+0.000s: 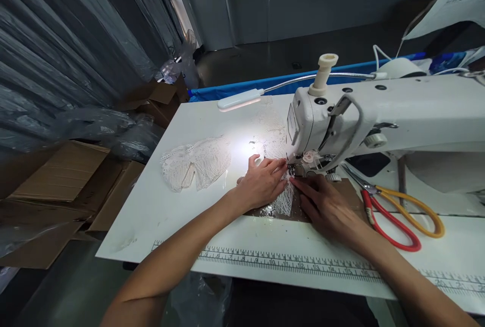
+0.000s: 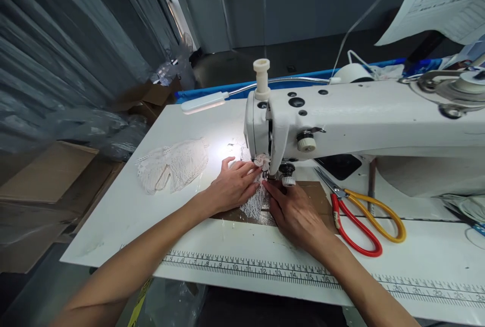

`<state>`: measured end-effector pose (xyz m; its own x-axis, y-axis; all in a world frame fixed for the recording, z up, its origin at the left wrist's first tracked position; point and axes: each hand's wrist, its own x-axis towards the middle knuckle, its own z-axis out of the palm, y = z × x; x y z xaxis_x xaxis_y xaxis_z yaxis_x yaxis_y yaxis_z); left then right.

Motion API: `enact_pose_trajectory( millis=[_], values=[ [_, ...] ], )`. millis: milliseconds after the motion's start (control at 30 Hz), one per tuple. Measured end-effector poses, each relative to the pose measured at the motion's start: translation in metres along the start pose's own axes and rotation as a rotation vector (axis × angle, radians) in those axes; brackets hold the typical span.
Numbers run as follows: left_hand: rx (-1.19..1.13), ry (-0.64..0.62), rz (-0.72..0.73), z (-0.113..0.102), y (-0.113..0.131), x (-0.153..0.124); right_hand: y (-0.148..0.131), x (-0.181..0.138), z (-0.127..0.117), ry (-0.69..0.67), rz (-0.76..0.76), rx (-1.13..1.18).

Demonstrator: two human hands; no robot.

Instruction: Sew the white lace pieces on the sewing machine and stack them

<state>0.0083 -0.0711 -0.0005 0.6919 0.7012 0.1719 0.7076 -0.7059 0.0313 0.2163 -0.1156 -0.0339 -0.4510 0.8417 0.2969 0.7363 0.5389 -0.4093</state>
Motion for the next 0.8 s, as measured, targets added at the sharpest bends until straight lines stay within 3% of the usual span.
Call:
enact_pose_trajectory(
  millis=[200, 400, 533, 667, 800],
  values=[
    [0.037, 0.142, 0.019, -0.001, -0.019, 0.013, 0.007, -0.017, -0.022, 0.022, 0.132, 0.18],
    [0.038, 0.007, 0.087, -0.007, -0.051, 0.029, 0.007, -0.038, -0.021, 0.09, 0.117, 0.199],
    [-0.088, 0.074, 0.105, -0.014, -0.042, 0.01, 0.007, -0.043, -0.017, 0.123, 0.115, 0.204],
    [-0.326, -0.042, 0.26, -0.017, -0.024, -0.017, 0.004, -0.041, -0.017, 0.136, 0.102, 0.195],
    [-0.43, -0.087, 0.256, -0.012, -0.018, -0.026, -0.001, -0.039, -0.02, 0.124, 0.102, 0.197]
  ],
)
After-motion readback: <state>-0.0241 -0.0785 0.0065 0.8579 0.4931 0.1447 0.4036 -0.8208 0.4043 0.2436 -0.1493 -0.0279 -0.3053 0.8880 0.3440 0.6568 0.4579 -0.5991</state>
